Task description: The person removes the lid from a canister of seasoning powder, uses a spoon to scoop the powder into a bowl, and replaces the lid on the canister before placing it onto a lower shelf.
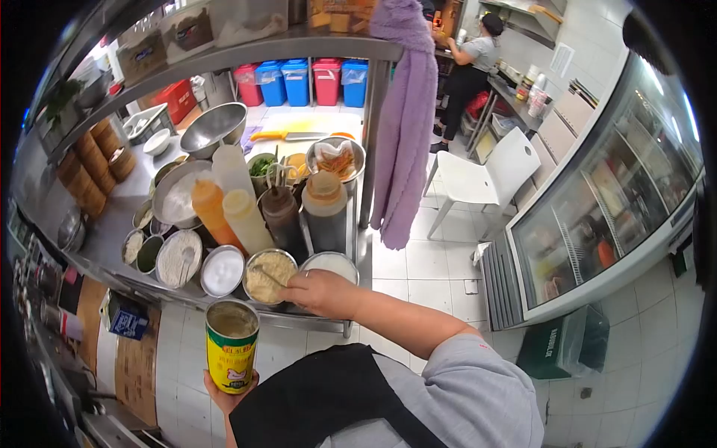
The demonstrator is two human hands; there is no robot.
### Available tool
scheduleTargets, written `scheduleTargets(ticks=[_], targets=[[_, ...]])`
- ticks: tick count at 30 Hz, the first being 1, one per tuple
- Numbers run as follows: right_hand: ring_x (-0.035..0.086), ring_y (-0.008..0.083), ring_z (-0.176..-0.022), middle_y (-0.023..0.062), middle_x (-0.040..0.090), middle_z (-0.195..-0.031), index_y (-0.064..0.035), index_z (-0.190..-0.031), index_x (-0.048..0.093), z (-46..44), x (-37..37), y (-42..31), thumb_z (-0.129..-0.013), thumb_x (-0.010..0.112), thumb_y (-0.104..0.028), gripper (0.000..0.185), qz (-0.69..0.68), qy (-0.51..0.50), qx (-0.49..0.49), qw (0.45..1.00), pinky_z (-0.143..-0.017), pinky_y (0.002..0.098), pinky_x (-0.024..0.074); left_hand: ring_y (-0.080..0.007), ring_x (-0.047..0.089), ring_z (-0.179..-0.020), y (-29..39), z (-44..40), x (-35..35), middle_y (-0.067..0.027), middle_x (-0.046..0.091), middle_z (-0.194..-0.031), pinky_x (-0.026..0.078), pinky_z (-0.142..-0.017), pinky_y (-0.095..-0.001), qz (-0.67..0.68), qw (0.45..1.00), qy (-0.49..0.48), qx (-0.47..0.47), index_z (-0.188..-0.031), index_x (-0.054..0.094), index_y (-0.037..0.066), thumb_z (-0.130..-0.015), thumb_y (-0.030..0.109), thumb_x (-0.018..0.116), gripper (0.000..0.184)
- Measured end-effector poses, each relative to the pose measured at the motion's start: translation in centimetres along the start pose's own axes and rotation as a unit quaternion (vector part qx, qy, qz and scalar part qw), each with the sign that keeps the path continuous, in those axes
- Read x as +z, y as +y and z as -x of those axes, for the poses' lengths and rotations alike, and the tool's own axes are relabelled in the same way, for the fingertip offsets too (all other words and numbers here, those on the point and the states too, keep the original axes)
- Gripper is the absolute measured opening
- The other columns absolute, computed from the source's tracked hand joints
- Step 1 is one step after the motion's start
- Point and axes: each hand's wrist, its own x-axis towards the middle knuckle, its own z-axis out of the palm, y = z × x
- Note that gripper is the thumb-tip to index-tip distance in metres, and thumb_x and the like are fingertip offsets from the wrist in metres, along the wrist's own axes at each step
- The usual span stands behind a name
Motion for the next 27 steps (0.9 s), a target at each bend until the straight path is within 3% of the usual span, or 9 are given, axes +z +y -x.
scheduleTargets(ticks=[4, 6, 10, 16, 18, 19, 21, 23, 27], targets=[[0.062, 0.0287, -0.083, 0.0087, 0.059, -0.095, -0.0105, -0.119, 0.059, 0.3, -0.4, -0.2, -0.076, 0.065, -0.005, 0.044, 0.012, 0.001, -0.008, 1.000, -0.071, 0.0395, 0.0511, -0.0294, 0.053, -0.096, 0.4, -0.1, -0.7, -0.0164, 0.053, -0.118, 0.047, -0.076, -0.0415, -0.015, 1.000, 0.002, -0.009, -0.130, 0.048, 0.015, -0.083, 0.072, 0.043, 0.074], [0.062, 0.0278, -0.083, 0.0089, 0.057, -0.088, -0.0076, -0.110, 0.059, 0.2, -1.3, -0.6, -0.077, 0.062, -0.008, 0.033, 0.021, 0.048, -0.033, 0.998, -0.069, 0.0380, 0.0511, -0.0304, 0.052, -0.094, 0.8, -0.7, -1.3, -0.0183, 0.052, -0.116, 0.047, -0.076, -0.0413, -0.049, 0.992, -0.116, -0.029, -0.132, 0.044, 0.012, -0.082, 0.075, 0.042, 0.081], [0.062, 0.0281, -0.083, 0.0094, 0.059, -0.090, -0.0086, -0.111, 0.060, 0.1, -2.8, -2.2, -0.076, 0.065, -0.006, 0.035, 0.004, 0.127, -0.045, 0.991, -0.070, 0.0381, 0.0516, -0.0309, 0.052, -0.092, 0.4, -0.4, -0.4, -0.0189, 0.052, -0.115, 0.048, -0.075, -0.0408, -0.031, 0.999, -0.024, -0.018, -0.134, 0.042, 0.010, -0.080, 0.077, 0.042, 0.086], [0.062, 0.0283, -0.079, 0.0103, 0.061, -0.090, -0.0075, -0.106, 0.064, -0.2, -4.6, -4.8, -0.081, 0.066, -0.003, 0.026, -0.145, 0.171, 0.001, 0.975, -0.067, 0.0382, 0.0501, -0.0304, 0.053, -0.092, 0.9, -1.4, -2.5, -0.0194, 0.053, -0.114, 0.049, -0.077, -0.0391, -0.044, 0.989, -0.128, -0.061, -0.133, 0.043, 0.009, -0.079, 0.079, 0.042, 0.089], [0.062, 0.0270, -0.079, 0.0098, 0.061, -0.088, -0.0062, -0.103, 0.065, -0.5, -5.0, -5.7, -0.084, 0.066, -0.005, 0.019, -0.260, 0.105, -0.017, 0.960, -0.067, 0.0372, 0.0495, -0.0289, 0.054, -0.091, 0.2, -0.2, -0.1, -0.0180, 0.053, -0.115, 0.049, -0.076, -0.0397, -0.062, 0.998, -0.008, -0.019, -0.133, 0.046, 0.010, -0.080, 0.078, 0.039, 0.086], [0.062, 0.0270, -0.079, 0.0098, 0.061, -0.088, -0.0062, -0.103, 0.065, -0.6, -4.5, -5.7, -0.084, 0.066, -0.005, 0.019, -0.261, 0.106, -0.017, 0.959, -0.067, 0.0372, 0.0495, -0.0289, 0.054, -0.091, 0.3, -0.5, -0.8, -0.0180, 0.053, -0.115, 0.049, -0.076, -0.0397, -0.063, 0.998, -0.007, -0.018, -0.133, 0.046, 0.010, -0.080, 0.078, 0.039, 0.086], [0.063, 0.0278, -0.079, 0.0092, 0.063, -0.086, -0.0068, -0.105, 0.066, -1.3, -2.9, -5.9, -0.083, 0.067, 0.000, 0.024, -0.263, 0.056, -0.056, 0.962, -0.067, 0.0376, 0.0507, -0.0299, 0.057, -0.098, 0.4, -1.0, -1.9, -0.0166, 0.053, -0.123, 0.050, -0.078, -0.0414, -0.095, 0.990, -0.096, -0.036, -0.138, 0.044, 0.013, -0.082, 0.075, 0.041, 0.084], [0.062, 0.0301, -0.078, 0.0107, 0.062, -0.087, -0.0052, -0.104, 0.065, -1.8, -1.5, -6.3, -0.085, 0.064, -0.002, 0.019, -0.268, 0.059, -0.062, 0.960, -0.068, 0.0392, 0.0500, -0.0307, 0.057, -0.103, -0.2, -0.9, -1.5, -0.0158, 0.052, -0.128, 0.050, -0.082, -0.0429, -0.098, 0.989, -0.111, -0.016, -0.142, 0.041, 0.015, -0.083, 0.071, 0.044, 0.081], [0.063, 0.0298, -0.081, 0.0146, 0.063, -0.090, 0.0004, -0.102, 0.063, -1.8, 0.4, -7.0, -0.090, 0.057, -0.014, 0.020, -0.371, -0.066, 0.030, 0.926, -0.070, 0.0379, 0.0497, -0.0326, 0.054, -0.118, -1.6, -0.2, 0.1, -0.0145, 0.048, -0.138, 0.047, -0.095, -0.0477, -0.102, 0.982, -0.152, 0.045, -0.148, 0.034, 0.018, -0.085, 0.061, 0.052, 0.078]])
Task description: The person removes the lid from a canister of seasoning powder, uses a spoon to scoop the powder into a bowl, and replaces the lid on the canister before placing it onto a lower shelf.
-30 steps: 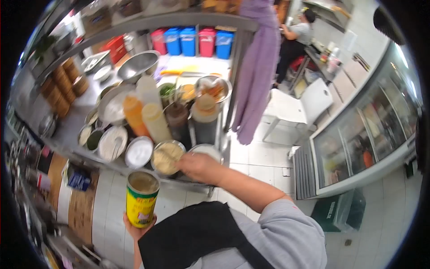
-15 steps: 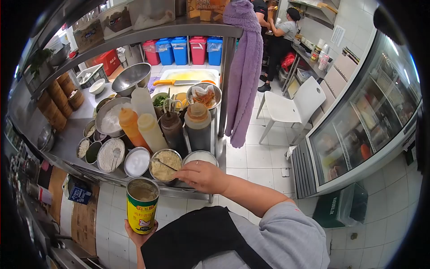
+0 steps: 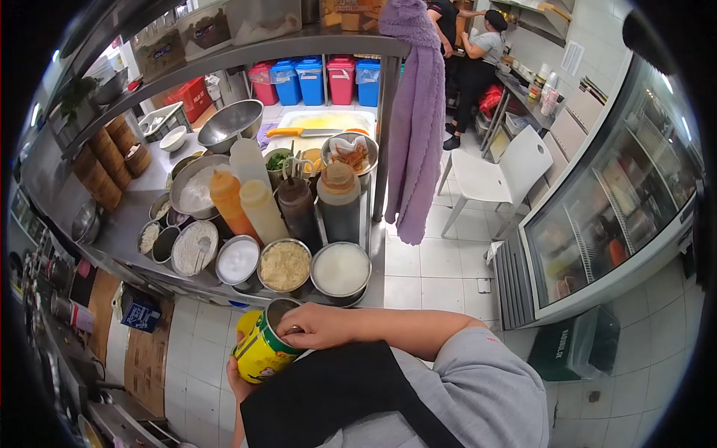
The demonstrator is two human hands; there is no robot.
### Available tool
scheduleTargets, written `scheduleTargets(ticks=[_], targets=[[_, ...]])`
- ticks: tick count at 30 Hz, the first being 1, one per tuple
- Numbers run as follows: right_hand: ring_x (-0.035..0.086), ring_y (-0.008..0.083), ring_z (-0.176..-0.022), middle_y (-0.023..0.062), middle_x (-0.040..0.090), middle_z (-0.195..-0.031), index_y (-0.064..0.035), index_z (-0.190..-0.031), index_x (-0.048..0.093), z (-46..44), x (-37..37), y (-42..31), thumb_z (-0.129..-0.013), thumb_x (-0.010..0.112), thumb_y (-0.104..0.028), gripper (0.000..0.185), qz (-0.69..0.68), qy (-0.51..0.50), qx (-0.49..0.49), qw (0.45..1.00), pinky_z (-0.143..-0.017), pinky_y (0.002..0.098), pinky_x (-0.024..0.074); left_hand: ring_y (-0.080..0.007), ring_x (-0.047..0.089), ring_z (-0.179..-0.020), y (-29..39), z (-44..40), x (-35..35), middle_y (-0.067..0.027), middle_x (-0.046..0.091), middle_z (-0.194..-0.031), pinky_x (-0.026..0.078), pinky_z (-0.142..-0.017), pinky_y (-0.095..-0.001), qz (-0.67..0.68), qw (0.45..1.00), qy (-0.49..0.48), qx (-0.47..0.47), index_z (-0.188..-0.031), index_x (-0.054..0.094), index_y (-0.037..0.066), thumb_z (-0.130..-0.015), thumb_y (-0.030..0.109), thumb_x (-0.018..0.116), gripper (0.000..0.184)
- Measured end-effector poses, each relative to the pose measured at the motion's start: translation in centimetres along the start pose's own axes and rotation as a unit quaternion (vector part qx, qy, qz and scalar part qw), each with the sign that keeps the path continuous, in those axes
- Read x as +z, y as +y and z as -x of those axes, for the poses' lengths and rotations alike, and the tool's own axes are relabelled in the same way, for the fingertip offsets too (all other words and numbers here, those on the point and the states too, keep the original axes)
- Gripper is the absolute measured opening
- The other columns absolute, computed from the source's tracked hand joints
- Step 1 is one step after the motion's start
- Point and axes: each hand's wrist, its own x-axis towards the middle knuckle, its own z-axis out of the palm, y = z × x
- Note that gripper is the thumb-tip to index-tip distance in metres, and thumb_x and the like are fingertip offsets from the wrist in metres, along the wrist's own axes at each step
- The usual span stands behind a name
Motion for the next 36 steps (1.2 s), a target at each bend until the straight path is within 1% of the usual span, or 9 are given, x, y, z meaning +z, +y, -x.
scheduleTargets(ticks=[4, 6, 8, 14, 16, 17, 24, 26, 36], targets=[[0.065, 0.0146, -0.071, 0.0091, 0.068, -0.080, 0.0008, -0.100, 0.065, 0.1, 0.4, -0.3, -0.091, 0.058, -0.020, 0.024, -0.083, 0.002, 0.181, 0.980, -0.064, 0.0286, 0.0499, -0.0341, 0.047, -0.128, 0.3, 0.5, -0.2, -0.0146, 0.042, -0.145, 0.038, -0.105, -0.0504, 0.006, 1.000, -0.018, -0.021, -0.150, 0.030, 0.017, -0.087, 0.056, 0.052, 0.078], [0.064, 0.0120, -0.063, 0.0060, 0.067, -0.076, -0.0014, -0.100, 0.066, 0.2, 0.5, -0.1, -0.092, 0.062, -0.025, 0.026, -0.272, 0.047, 0.290, 0.917, -0.058, 0.0256, 0.0519, -0.0341, 0.043, -0.132, 0.0, 0.4, -1.7, -0.0156, 0.039, -0.148, 0.035, -0.108, -0.0499, 0.024, 0.999, -0.031, -0.030, -0.151, 0.028, 0.013, -0.090, 0.053, 0.047, 0.075], [0.061, 0.0113, -0.057, 0.0060, 0.067, -0.074, -0.0033, -0.096, 0.067, 0.0, 0.1, -0.1, -0.092, 0.063, -0.027, 0.024, -0.293, 0.073, 0.322, 0.897, -0.055, 0.0255, 0.0510, -0.0341, 0.043, -0.132, -0.6, 0.0, -3.4, -0.0167, 0.040, -0.147, 0.034, -0.109, -0.0490, 0.039, 0.999, -0.026, -0.019, -0.150, 0.030, 0.010, -0.094, 0.050, 0.043, 0.070], [0.054, 0.0119, -0.046, 0.0064, 0.062, -0.064, 0.0002, -0.086, 0.068, 0.0, -1.7, -0.1, -0.088, 0.061, -0.020, 0.021, -0.340, 0.220, 0.325, 0.855, -0.042, 0.0236, 0.0421, -0.0368, 0.045, -0.128, 0.7, 0.6, -3.3, -0.0166, 0.043, -0.143, 0.037, -0.104, -0.0534, 0.106, 0.990, 0.013, -0.088, -0.147, 0.037, 0.017, -0.090, 0.060, 0.043, 0.072], [0.054, 0.0121, -0.046, 0.0067, 0.062, -0.064, 0.0012, -0.087, 0.067, -0.1, -2.2, -0.5, -0.088, 0.060, -0.018, 0.021, -0.340, 0.231, 0.335, 0.848, -0.041, 0.0239, 0.0417, -0.0380, 0.046, -0.124, 0.5, -0.1, -4.3, -0.0173, 0.046, -0.140, 0.039, -0.100, -0.0524, 0.165, 0.970, -0.128, -0.127, -0.144, 0.040, 0.016, -0.088, 0.066, 0.040, 0.075], [0.054, 0.0120, -0.045, 0.0067, 0.062, -0.065, 0.0012, -0.088, 0.067, 0.0, -2.5, -0.5, -0.088, 0.060, -0.018, 0.020, -0.336, 0.249, 0.325, 0.848, -0.041, 0.0240, 0.0417, -0.0380, 0.047, -0.122, 0.3, 0.1, -4.7, -0.0189, 0.047, -0.138, 0.040, -0.098, -0.0509, 0.141, 0.978, -0.074, -0.137, -0.141, 0.043, 0.014, -0.088, 0.068, 0.038, 0.076], [0.053, 0.0120, -0.046, 0.0064, 0.062, -0.065, 0.0013, -0.089, 0.066, 0.2, -4.9, -1.1, -0.086, 0.060, -0.017, 0.019, -0.311, 0.327, 0.288, 0.845, -0.042, 0.0238, 0.0413, -0.0364, 0.049, -0.115, 0.7, -0.5, -3.3, -0.0203, 0.048, -0.134, 0.041, -0.097, -0.0488, 0.128, 0.978, -0.088, -0.138, -0.139, 0.045, 0.010, -0.088, 0.069, 0.037, 0.078], [0.053, 0.0123, -0.046, 0.0065, 0.061, -0.065, 0.0012, -0.089, 0.066, 0.5, -5.8, -1.0, -0.086, 0.060, -0.017, 0.019, -0.295, 0.364, 0.257, 0.845, -0.042, 0.0236, 0.0406, -0.0330, 0.055, -0.091, 1.2, -0.1, -1.0, -0.0217, 0.055, -0.123, 0.048, -0.077, -0.0393, 0.095, 0.988, 0.031, -0.114, -0.134, 0.050, 0.010, -0.089, 0.068, 0.033, 0.075], [0.056, 0.0115, -0.054, 0.0066, 0.063, -0.072, 0.0028, -0.098, 0.065, 1.4, -7.8, 3.4, -0.092, 0.060, -0.017, 0.022, -0.221, 0.443, 0.211, 0.843, -0.049, 0.0242, 0.0442, -0.0320, 0.053, -0.099, 1.3, 0.3, -1.9, -0.0202, 0.052, -0.129, 0.045, -0.080, -0.0411, 0.119, 0.988, 0.037, -0.093, -0.136, 0.048, 0.011, -0.088, 0.068, 0.036, 0.074]])
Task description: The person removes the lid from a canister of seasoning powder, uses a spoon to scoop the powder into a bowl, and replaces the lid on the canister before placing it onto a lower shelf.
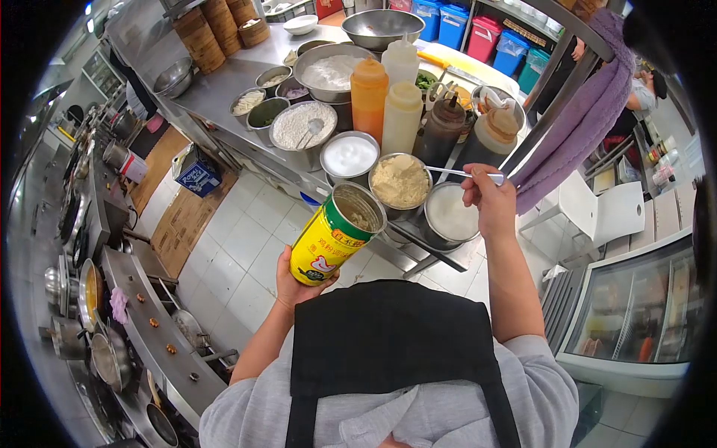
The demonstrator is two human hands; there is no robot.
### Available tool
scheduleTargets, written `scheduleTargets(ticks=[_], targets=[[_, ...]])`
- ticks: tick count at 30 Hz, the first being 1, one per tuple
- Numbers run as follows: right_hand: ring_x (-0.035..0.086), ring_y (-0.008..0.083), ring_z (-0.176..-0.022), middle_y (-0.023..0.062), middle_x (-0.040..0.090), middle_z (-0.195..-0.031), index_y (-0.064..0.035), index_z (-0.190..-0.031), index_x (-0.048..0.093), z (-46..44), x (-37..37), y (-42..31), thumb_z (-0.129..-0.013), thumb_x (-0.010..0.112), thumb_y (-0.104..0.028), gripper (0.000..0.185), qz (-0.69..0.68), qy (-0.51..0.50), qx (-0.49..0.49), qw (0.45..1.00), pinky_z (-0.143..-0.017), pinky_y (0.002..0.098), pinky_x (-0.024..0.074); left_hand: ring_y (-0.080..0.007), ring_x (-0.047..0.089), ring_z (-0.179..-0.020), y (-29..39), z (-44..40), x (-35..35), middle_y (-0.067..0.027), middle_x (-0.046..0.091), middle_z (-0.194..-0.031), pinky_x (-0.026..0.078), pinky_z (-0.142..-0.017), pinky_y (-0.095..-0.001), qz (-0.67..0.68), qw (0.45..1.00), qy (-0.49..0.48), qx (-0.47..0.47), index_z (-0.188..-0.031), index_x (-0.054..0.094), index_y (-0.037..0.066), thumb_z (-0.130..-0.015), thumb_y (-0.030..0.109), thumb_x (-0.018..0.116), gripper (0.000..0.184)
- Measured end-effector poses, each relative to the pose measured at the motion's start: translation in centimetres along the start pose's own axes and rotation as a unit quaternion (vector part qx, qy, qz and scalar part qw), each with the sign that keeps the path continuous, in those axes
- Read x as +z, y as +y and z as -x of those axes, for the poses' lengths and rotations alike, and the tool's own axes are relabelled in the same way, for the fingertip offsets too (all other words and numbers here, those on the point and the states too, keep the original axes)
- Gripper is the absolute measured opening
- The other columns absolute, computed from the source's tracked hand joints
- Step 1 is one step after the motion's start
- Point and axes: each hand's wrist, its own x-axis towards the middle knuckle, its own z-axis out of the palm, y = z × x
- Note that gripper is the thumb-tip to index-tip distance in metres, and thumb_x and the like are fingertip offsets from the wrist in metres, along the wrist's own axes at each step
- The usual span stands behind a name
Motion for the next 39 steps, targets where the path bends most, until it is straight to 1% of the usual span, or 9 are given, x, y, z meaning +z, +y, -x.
scheduleTargets(ticks=[5, 8, 15, 23, 27, 29, 32, 34, 39], targets=[[0.057, 0.0109, -0.058, 0.0066, 0.062, -0.075, 0.0041, -0.102, 0.064, -0.9, 0.1, 1.8, -0.095, 0.058, -0.017, 0.023, 0.038, 0.012, -0.015, 0.999, -0.052, 0.0244, 0.0460, -0.0331, 0.054, -0.099, 0.2, 0.0, -1.7, -0.0208, 0.053, -0.127, 0.047, -0.079, -0.0419, -0.023, 0.995, -0.096, -0.021, -0.135, 0.048, 0.011, -0.089, 0.068, 0.036, 0.074], [0.057, 0.0105, -0.059, 0.0064, 0.062, -0.075, 0.0040, -0.102, 0.064, -1.1, 0.1, 2.2, -0.095, 0.058, -0.018, 0.024, 0.066, 0.004, -0.019, 0.998, -0.054, 0.0239, 0.0460, -0.0343, 0.055, -0.094, -0.2, 0.6, -0.3, -0.0214, 0.054, -0.125, 0.047, -0.078, -0.0423, -0.022, 1.000, -0.002, 0.007, -0.135, 0.048, 0.010, -0.089, 0.069, 0.036, 0.075], [0.057, 0.0091, -0.061, 0.0047, 0.062, -0.076, 0.0007, -0.103, 0.065, -0.5, 0.3, 2.4, -0.095, 0.059, -0.019, 0.022, 0.120, -0.023, -0.024, 0.992, -0.056, 0.0226, 0.0460, -0.0356, 0.056, -0.093, -0.1, 0.7, -1.1, -0.0219, 0.054, -0.123, 0.048, -0.079, -0.0430, -0.017, 0.999, -0.024, 0.014, -0.135, 0.048, 0.011, -0.088, 0.069, 0.037, 0.076], [0.055, 0.0083, -0.061, 0.0042, 0.062, -0.077, 0.0005, -0.103, 0.065, 0.6, 1.1, 2.1, -0.095, 0.059, -0.018, 0.021, 0.138, -0.044, -0.019, 0.989, -0.057, 0.0221, 0.0453, -0.0337, 0.052, -0.107, -0.2, 0.8, -0.4, -0.0206, 0.051, -0.129, 0.046, -0.084, -0.0465, -0.002, 1.000, -0.017, 0.024, -0.136, 0.047, 0.013, -0.089, 0.067, 0.038, 0.072], [0.055, 0.0082, -0.062, 0.0045, 0.062, -0.078, 0.0005, -0.102, 0.066, 0.9, 1.4, 1.7, -0.095, 0.060, -0.015, 0.018, 0.163, -0.051, -0.039, 0.984, -0.057, 0.0225, 0.0457, -0.0340, 0.052, -0.108, -0.1, 0.8, -0.8, -0.0200, 0.051, -0.129, 0.046, -0.084, -0.0467, -0.014, 0.999, -0.045, 0.018, -0.136, 0.047, 0.013, -0.089, 0.066, 0.038, 0.071], [0.055, 0.0083, -0.063, 0.0049, 0.062, -0.079, 0.0010, -0.102, 0.066, 1.2, 1.5, 1.4, -0.094, 0.060, -0.013, 0.017, 0.178, -0.055, -0.049, 0.981, -0.058, 0.0228, 0.0462, -0.0340, 0.052, -0.107, -0.1, 1.0, -0.4, -0.0204, 0.051, -0.129, 0.046, -0.084, -0.0458, -0.011, 1.000, -0.008, 0.020, -0.136, 0.047, 0.013, -0.089, 0.067, 0.037, 0.072], [0.056, 0.0103, -0.063, 0.0064, 0.062, -0.079, 0.0017, -0.101, 0.067, 1.6, 1.5, 0.8, -0.093, 0.060, -0.010, 0.015, 0.226, -0.050, -0.121, 0.965, -0.058, 0.0246, 0.0466, -0.0342, 0.053, -0.106, 0.0, 1.0, -0.6, -0.0209, 0.051, -0.128, 0.047, -0.082, -0.0444, -0.013, 0.999, -0.022, 0.020, -0.136, 0.047, 0.013, -0.089, 0.067, 0.037, 0.072], [0.057, 0.0137, -0.064, 0.0087, 0.061, -0.080, 0.0022, -0.100, 0.066, 1.7, 1.3, 0.4, -0.092, 0.061, -0.007, 0.014, 0.305, -0.076, -0.220, 0.923, -0.058, 0.0271, 0.0465, -0.0342, 0.053, -0.105, 0.0, 1.1, -0.1, -0.0213, 0.051, -0.128, 0.047, -0.082, -0.0439, -0.009, 1.000, -0.004, 0.022, -0.136, 0.047, 0.013, -0.089, 0.067, 0.037, 0.072], [0.060, 0.0218, -0.067, 0.0117, 0.061, -0.082, 0.0000, -0.099, 0.066, 2.2, 1.4, 0.3, -0.089, 0.062, -0.003, 0.012, 0.343, -0.110, -0.273, 0.892, -0.059, 0.0302, 0.0475, -0.0350, 0.053, -0.102, 0.1, 0.9, -1.1, -0.0222, 0.051, -0.128, 0.047, -0.081, -0.0430, -0.025, 0.999, -0.039, 0.015, -0.137, 0.046, 0.012, -0.089, 0.068, 0.035, 0.074]])
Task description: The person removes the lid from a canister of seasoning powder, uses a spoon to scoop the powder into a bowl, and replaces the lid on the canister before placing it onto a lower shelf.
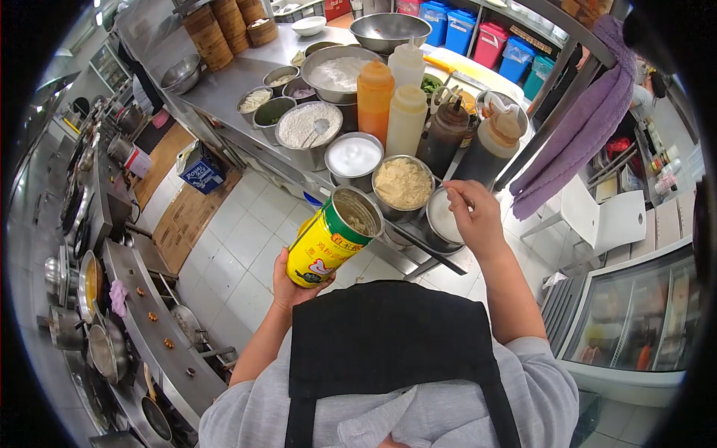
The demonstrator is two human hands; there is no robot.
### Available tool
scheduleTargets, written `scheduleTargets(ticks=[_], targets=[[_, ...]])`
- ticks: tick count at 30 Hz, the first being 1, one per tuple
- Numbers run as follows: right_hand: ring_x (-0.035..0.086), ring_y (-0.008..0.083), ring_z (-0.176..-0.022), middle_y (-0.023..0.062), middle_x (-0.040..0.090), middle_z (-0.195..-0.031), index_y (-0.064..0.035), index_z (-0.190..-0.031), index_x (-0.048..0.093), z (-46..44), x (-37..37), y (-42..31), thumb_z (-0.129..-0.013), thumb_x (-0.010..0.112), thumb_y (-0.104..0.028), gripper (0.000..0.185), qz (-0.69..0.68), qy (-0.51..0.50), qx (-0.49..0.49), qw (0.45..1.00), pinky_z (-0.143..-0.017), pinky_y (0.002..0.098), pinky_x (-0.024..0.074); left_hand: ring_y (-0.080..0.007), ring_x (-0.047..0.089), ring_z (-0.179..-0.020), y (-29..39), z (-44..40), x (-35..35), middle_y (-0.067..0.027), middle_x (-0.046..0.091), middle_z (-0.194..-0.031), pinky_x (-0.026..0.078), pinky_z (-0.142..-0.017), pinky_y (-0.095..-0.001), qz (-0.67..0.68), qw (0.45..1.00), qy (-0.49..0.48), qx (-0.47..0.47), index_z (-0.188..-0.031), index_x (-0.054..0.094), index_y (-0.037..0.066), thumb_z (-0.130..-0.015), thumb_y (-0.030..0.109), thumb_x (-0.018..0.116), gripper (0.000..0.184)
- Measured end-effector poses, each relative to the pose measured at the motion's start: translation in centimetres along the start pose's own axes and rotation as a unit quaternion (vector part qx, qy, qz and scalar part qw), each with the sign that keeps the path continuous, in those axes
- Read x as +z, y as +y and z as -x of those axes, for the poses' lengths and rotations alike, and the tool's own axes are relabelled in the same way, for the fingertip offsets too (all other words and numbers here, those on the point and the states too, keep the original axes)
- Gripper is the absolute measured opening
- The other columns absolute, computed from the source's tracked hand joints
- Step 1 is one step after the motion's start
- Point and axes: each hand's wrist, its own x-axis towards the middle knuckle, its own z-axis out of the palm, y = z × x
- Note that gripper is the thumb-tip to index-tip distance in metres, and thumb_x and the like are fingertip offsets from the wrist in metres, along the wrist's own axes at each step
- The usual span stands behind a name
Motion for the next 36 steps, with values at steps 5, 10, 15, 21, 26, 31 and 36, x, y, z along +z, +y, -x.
scheduleTargets(ticks=[5, 10, 15, 21, 26, 31, 36], targets=[[0.063, 0.0291, -0.075, 0.0125, 0.063, -0.085, -0.0029, -0.101, 0.066, 0.4, 0.3, -0.6, -0.083, 0.064, 0.000, 0.018, 0.083, -0.051, -0.135, 0.986, -0.065, 0.0347, 0.0515, -0.0352, 0.053, -0.098, 0.0, 0.0, 0.8, -0.0225, 0.051, -0.127, 0.047, -0.082, -0.0427, 0.012, 0.998, 0.061, 0.006, -0.137, 0.046, 0.011, -0.089, 0.068, 0.034, 0.075], [0.064, 0.0295, -0.080, 0.0119, 0.064, -0.089, -0.0049, -0.101, 0.066, 0.1, -0.1, -0.8, -0.081, 0.065, 0.000, 0.021, 0.080, -0.096, -0.139, 0.982, -0.069, 0.0365, 0.0528, -0.0346, 0.053, -0.100, 0.2, 0.1, 0.0, -0.0222, 0.050, -0.129, 0.047, -0.082, -0.0427, 0.006, 1.000, 0.023, 0.000, -0.138, 0.045, 0.011, -0.089, 0.069, 0.034, 0.076], [0.064, 0.0297, -0.080, 0.0116, 0.064, -0.090, -0.0050, -0.102, 0.066, 0.3, 0.1, -0.9, -0.082, 0.065, -0.001, 0.020, 0.088, -0.123, -0.131, 0.980, -0.070, 0.0367, 0.0528, -0.0351, 0.052, -0.101, 0.3, 0.0, 0.6, -0.0219, 0.049, -0.130, 0.047, -0.083, -0.0429, 0.014, 0.999, 0.031, 0.001, -0.138, 0.045, 0.012, -0.089, 0.070, 0.034, 0.077], [0.064, 0.0302, -0.080, 0.0120, 0.065, -0.091, -0.0043, -0.101, 0.066, 0.1, -0.1, -0.8, -0.083, 0.065, -0.001, 0.018, 0.085, -0.128, -0.115, 0.981, -0.070, 0.0365, 0.0527, -0.0361, 0.052, -0.102, 0.4, -0.1, -0.5, -0.0220, 0.050, -0.128, 0.047, -0.084, -0.0429, 0.007, 1.000, 0.003, -0.005, -0.137, 0.046, 0.012, -0.088, 0.071, 0.034, 0.077], [0.064, 0.0283, -0.078, 0.0128, 0.065, -0.089, -0.0021, -0.101, 0.067, 0.0, -1.0, -1.9, -0.084, 0.064, 0.001, 0.017, 0.049, -0.073, -0.122, 0.989, -0.067, 0.0331, 0.0522, -0.0362, 0.053, -0.100, 0.3, 0.0, -0.9, -0.0221, 0.052, -0.127, 0.047, -0.083, -0.0424, -0.004, 1.000, -0.017, -0.016, -0.137, 0.046, 0.011, -0.088, 0.071, 0.034, 0.078], [0.064, 0.0241, -0.076, 0.0117, 0.064, -0.084, -0.0011, -0.097, 0.069, 1.2, -2.6, -4.4, -0.086, 0.063, 0.002, 0.013, -0.162, -0.066, -0.008, 0.985, -0.061, 0.0269, 0.0484, -0.0353, 0.055, -0.101, 0.2, -0.1, 0.9, -0.0218, 0.052, -0.128, 0.047, -0.083, -0.0427, -0.012, 0.998, 0.057, 0.011, -0.137, 0.046, 0.011, -0.088, 0.070, 0.036, 0.078], [0.063, 0.0253, -0.076, 0.0106, 0.066, -0.087, -0.0037, -0.101, 0.069, 1.1, -0.8, -5.3, -0.086, 0.063, -0.003, 0.016, -0.087, -0.226, -0.125, 0.962, -0.069, 0.0337, 0.0506, -0.0350, 0.055, -0.108, 0.1, -0.3, -0.1, -0.0203, 0.053, -0.128, 0.047, -0.087, -0.0441, -0.022, 1.000, 0.010, -0.014, -0.138, 0.046, 0.013, -0.086, 0.069, 0.039, 0.077]])
